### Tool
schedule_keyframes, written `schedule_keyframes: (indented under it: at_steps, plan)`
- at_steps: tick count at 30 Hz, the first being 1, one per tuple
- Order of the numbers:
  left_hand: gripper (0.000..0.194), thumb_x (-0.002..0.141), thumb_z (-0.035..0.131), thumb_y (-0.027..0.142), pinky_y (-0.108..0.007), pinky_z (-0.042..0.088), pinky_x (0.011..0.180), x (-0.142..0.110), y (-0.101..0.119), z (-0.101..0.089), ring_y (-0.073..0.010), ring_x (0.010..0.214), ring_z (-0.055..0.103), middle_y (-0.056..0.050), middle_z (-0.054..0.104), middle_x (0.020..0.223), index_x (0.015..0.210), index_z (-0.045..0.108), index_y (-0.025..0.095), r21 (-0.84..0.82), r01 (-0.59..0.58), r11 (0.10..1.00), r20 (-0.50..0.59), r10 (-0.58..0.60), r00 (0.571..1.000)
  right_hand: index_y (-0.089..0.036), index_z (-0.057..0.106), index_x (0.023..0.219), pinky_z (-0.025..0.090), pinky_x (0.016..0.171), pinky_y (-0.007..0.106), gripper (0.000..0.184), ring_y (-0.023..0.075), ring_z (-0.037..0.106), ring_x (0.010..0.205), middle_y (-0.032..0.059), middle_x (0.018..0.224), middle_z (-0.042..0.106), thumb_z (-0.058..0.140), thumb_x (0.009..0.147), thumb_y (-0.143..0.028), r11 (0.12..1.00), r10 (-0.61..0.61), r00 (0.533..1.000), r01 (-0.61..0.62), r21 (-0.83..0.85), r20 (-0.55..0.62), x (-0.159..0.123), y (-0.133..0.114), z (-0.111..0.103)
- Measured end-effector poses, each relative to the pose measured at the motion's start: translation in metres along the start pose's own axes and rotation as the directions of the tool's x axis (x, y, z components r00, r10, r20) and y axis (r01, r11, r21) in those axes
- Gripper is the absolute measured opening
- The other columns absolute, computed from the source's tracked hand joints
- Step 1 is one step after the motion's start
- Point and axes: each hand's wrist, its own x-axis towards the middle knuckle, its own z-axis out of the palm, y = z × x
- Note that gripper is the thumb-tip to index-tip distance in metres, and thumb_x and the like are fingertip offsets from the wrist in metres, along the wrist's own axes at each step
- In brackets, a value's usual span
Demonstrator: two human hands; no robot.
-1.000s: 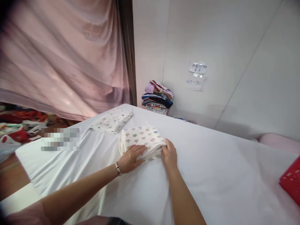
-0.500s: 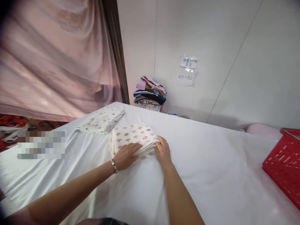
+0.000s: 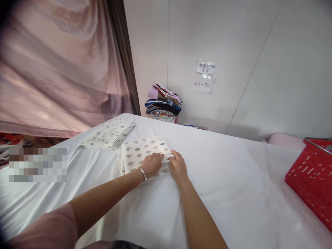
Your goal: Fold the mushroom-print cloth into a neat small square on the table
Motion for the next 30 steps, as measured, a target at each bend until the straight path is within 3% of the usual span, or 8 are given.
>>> schedule_keyframes:
  at_steps: [6, 15, 24, 30]
  plan:
    - [0.025, 0.081, 0.036, 0.015, -0.035, 0.044, 0.07, 0.006, -0.004, -0.013, -0.0247, 0.085, 0.06, -0.011, 0.064, 0.088, 0.101, 0.05, 0.017, 0.034, -0.005, 0.999, 0.052, 0.003, 0.999, -0.022, 0.063, 0.1, 0.04, 0.093, 0.037, 0.024, 0.0218, 0.042, 0.113, 0.0082, 0.126, 0.047, 0.046, 0.084, -0.017, 0.996, 0.037, 0.999, -0.035, -0.084, 0.023, -0.001, 0.002, 0.004]
    - [0.024, 0.081, 0.038, 0.023, -0.034, 0.044, 0.07, 0.012, -0.011, -0.02, -0.0244, 0.085, 0.062, -0.01, 0.066, 0.091, 0.1, 0.052, 0.019, 0.052, 0.004, 0.999, 0.074, -0.008, 0.997, -0.02, 0.055, 0.108, 0.039, 0.091, 0.035, 0.027, 0.0205, 0.044, 0.113, 0.0084, 0.127, 0.047, 0.051, 0.081, -0.021, 0.978, 0.197, 0.98, -0.199, -0.059, -0.043, -0.004, -0.004, 0.002]
    - [0.024, 0.081, 0.038, 0.024, -0.033, 0.044, 0.072, 0.015, -0.01, -0.02, -0.0233, 0.088, 0.062, -0.009, 0.066, 0.092, 0.101, 0.052, 0.021, 0.062, 0.038, 0.997, 0.089, -0.043, 0.995, -0.018, 0.059, 0.085, 0.037, 0.085, 0.037, 0.011, 0.0232, 0.048, 0.106, 0.0092, 0.118, 0.055, 0.055, 0.081, -0.028, 0.932, 0.278, 0.96, -0.28, -0.23, -0.042, -0.001, -0.006, 0.005]
    - [0.027, 0.082, 0.036, 0.022, -0.036, 0.044, 0.074, 0.007, -0.005, -0.017, -0.025, 0.09, 0.061, -0.011, 0.066, 0.094, 0.105, 0.051, 0.019, 0.055, 0.017, 0.998, 0.092, -0.022, 0.996, -0.018, 0.059, 0.077, 0.036, 0.084, 0.038, 0.007, 0.0229, 0.049, 0.103, 0.009, 0.111, 0.059, 0.053, 0.079, -0.017, 0.927, 0.276, 0.96, -0.277, -0.254, -0.04, 0.001, -0.005, 0.007]
